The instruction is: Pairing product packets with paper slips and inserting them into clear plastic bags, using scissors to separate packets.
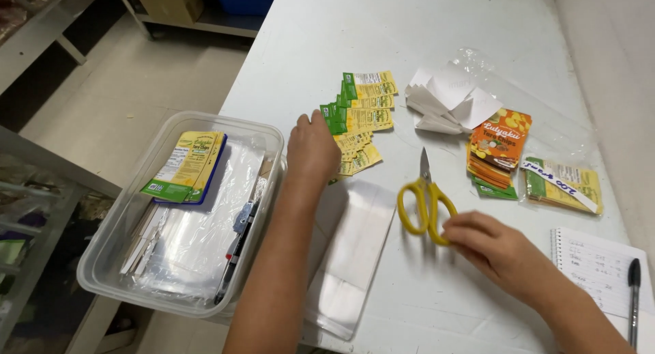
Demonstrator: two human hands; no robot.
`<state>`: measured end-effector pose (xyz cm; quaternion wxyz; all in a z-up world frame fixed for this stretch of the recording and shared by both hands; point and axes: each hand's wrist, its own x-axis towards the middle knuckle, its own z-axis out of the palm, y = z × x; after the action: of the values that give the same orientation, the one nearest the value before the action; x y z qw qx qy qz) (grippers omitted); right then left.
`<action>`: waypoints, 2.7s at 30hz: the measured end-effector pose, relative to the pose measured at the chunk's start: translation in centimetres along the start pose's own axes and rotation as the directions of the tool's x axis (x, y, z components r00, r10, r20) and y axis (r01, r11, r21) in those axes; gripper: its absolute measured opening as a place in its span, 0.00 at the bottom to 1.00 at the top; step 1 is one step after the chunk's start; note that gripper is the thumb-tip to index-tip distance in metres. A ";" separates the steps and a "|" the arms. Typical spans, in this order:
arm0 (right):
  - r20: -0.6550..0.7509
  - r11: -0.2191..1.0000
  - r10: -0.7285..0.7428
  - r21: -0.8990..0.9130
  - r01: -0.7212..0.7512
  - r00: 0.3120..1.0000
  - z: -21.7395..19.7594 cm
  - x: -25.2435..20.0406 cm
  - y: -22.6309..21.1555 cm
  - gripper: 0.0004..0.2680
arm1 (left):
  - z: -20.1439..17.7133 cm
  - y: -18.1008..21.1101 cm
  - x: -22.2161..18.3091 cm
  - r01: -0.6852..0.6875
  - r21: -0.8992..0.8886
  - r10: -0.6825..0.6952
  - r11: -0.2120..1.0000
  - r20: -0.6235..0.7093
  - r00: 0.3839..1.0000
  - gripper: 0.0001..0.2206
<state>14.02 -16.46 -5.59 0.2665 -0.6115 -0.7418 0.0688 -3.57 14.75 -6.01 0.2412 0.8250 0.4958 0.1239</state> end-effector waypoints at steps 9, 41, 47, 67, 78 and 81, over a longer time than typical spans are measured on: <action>0.195 0.989 0.071 -0.145 -0.043 0.978 -1.2 -3.2 1.0 0.07 | 1.1 -0.5 4.5 0.164 0.136 -0.176 0.977 0.080 0.981 0.37; 0.179 0.876 0.420 -0.336 -0.346 0.890 8.5 27.3 7.4 0.16 | 1.0 -2.3 3.8 0.107 -0.186 -0.112 0.977 -0.019 0.993 0.31; 0.202 0.900 0.428 -0.184 -0.395 0.881 5.1 26.7 2.8 0.14 | 0.8 -2.2 2.1 0.083 -0.251 -0.097 0.964 -0.044 0.994 0.26; 0.265 0.818 0.472 0.224 -0.530 0.841 6.4 25.1 3.2 0.35 | -2.9 -0.7 -1.9 0.173 -0.363 -0.144 0.916 0.105 0.984 0.47; 0.156 0.749 0.465 0.455 -0.481 0.871 8.5 23.6 6.1 0.41 | -3.6 -0.5 -2.1 0.190 -0.530 -0.116 0.826 0.170 0.979 0.45; 0.141 0.726 0.479 0.491 -0.481 0.867 8.2 23.3 5.5 0.41 | -4.4 0.2 -3.3 0.211 -0.575 -0.145 0.790 0.159 0.977 0.46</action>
<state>12.33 8.71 -7.70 0.3898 -0.6891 -0.5137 0.3307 -6.95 13.03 -2.03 0.5216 0.6644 0.4949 0.2040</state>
